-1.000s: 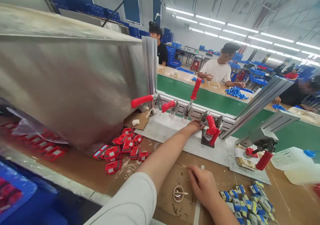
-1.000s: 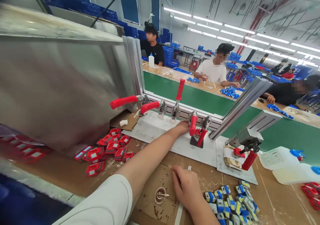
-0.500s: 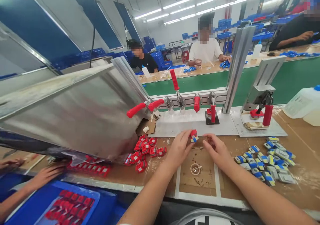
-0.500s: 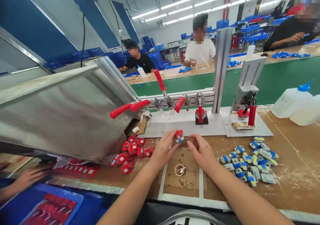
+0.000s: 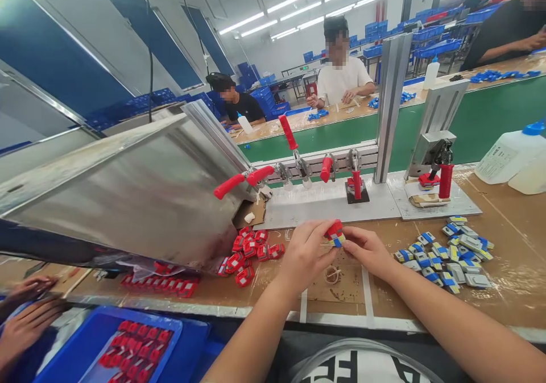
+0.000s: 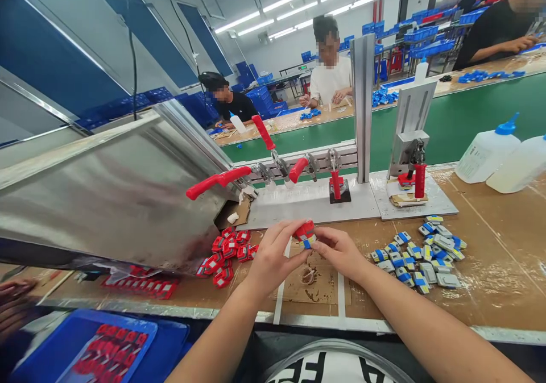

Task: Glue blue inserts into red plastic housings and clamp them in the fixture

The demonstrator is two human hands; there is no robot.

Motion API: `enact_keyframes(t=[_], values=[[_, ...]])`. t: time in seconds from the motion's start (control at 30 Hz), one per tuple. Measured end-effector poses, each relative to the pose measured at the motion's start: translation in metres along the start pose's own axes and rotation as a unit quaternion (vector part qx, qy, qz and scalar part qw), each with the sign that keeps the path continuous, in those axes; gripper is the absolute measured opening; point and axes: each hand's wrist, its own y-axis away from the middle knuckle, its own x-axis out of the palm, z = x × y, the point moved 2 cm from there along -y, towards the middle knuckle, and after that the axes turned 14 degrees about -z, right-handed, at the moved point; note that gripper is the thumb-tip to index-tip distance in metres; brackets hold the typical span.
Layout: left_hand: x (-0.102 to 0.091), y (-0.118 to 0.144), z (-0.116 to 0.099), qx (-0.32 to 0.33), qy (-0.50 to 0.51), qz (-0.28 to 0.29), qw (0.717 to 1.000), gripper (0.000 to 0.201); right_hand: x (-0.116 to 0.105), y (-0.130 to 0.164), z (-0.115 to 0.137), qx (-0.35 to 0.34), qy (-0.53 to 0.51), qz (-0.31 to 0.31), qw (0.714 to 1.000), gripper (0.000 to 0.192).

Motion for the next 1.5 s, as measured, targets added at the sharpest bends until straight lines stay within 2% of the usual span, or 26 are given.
enact_keyframes(t=[0.5,0.77,0.87,0.97,1.03,1.07,1.13,1.2,1.27,1.33,1.5], values=[[-0.008,-0.012,-0.013,0.026,-0.043,0.008,0.999,0.047,-0.002,0.001,0.000,-0.019,-0.010,0.004,1.000,0.049],[-0.010,-0.013,-0.017,0.028,-0.049,0.013,0.998,0.048,-0.002,0.001,0.001,-0.036,-0.004,0.018,0.999,0.049],[-0.010,-0.012,-0.016,0.000,-0.019,0.005,1.000,0.045,-0.001,0.000,0.002,-0.040,-0.002,0.020,0.999,0.051],[-0.008,-0.008,-0.008,-0.084,0.076,-0.017,0.993,0.041,-0.001,0.000,0.004,-0.042,-0.008,0.022,0.999,0.050],[-0.005,-0.002,0.002,-0.170,0.197,-0.040,0.965,0.042,-0.001,0.000,0.005,-0.037,-0.006,0.027,0.999,0.048],[-0.003,0.002,0.008,-0.215,0.270,-0.054,0.937,0.045,-0.001,0.000,0.005,-0.033,-0.005,0.027,0.999,0.047],[0.000,0.010,0.018,-0.292,0.405,-0.091,0.861,0.057,-0.001,0.001,0.005,-0.025,-0.001,0.027,0.999,0.045],[0.002,0.019,0.026,-0.346,0.496,-0.130,0.786,0.068,-0.001,0.002,0.005,-0.018,0.005,0.026,1.000,0.044],[0.003,0.027,0.033,-0.373,0.539,-0.159,0.738,0.072,-0.001,0.002,0.003,-0.010,0.021,0.024,0.999,0.043],[0.004,0.035,0.037,-0.380,0.546,-0.178,0.725,0.073,0.000,0.003,0.002,-0.005,0.036,0.020,0.999,0.043],[0.004,0.052,0.047,-0.391,0.504,-0.204,0.743,0.080,0.001,0.003,0.002,-0.002,0.047,0.018,0.999,0.048]])
